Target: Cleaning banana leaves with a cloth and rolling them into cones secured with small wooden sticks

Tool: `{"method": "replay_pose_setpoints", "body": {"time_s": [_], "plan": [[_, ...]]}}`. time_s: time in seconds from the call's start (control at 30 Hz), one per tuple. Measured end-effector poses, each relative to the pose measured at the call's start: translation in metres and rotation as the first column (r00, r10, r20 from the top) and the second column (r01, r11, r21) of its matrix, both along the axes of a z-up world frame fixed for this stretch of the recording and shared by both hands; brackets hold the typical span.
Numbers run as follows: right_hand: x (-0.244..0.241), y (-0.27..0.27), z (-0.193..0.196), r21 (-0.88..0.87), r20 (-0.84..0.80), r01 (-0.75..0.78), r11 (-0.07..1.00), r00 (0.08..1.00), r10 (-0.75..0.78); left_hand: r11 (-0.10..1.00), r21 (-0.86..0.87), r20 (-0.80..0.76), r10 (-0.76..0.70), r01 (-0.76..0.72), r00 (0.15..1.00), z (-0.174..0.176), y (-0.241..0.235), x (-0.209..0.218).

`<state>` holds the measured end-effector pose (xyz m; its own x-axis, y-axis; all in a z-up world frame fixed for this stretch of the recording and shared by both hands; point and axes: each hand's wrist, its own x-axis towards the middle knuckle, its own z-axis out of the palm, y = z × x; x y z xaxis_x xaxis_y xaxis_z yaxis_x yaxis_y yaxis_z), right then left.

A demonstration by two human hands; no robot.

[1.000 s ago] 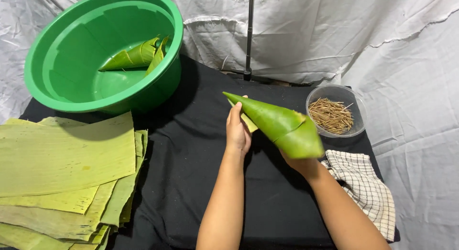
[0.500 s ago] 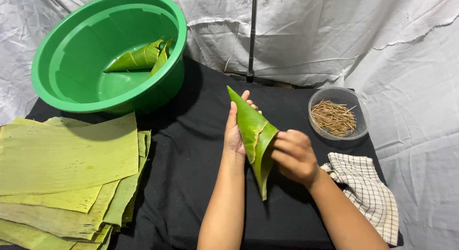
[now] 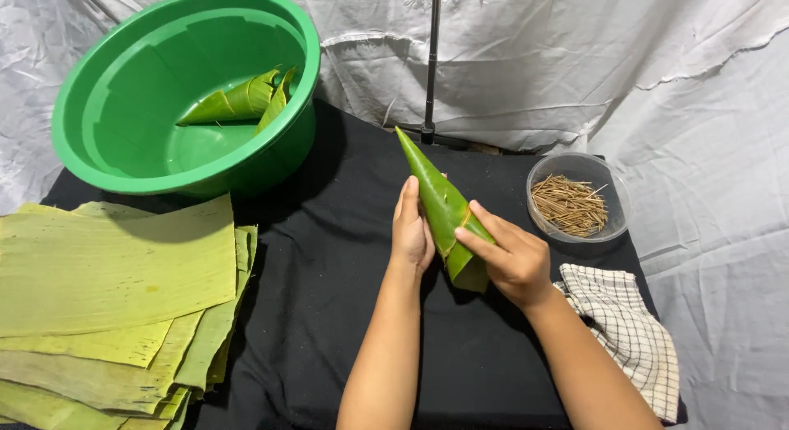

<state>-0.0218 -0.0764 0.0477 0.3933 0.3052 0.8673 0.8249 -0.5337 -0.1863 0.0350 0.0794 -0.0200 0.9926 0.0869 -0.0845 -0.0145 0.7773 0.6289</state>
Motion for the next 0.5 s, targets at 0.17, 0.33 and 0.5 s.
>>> {"method": "replay_pose_setpoints", "body": {"time_s": [0.17, 0.33, 0.5], "plan": [[0.008, 0.004, -0.003, -0.038, 0.081, -0.034, 0.999, 0.996, 0.037, 0.987, 0.069, 0.049, 0.145, -0.148, 0.988, 0.024, -0.010, -0.011], [0.011, -0.016, -0.028, 0.140, -0.128, 0.111, 0.984, 0.987, -0.093, 0.840, 0.214, 0.356, 0.408, -0.498, 0.841, 0.035, -0.007, -0.013], [0.029, -0.019, -0.041, 0.810, -0.565, 0.271, 0.520, 0.119, 0.817, 0.431, 0.560, 0.737, 0.130, -0.708, 0.663, 0.035, -0.007, -0.022]]}}
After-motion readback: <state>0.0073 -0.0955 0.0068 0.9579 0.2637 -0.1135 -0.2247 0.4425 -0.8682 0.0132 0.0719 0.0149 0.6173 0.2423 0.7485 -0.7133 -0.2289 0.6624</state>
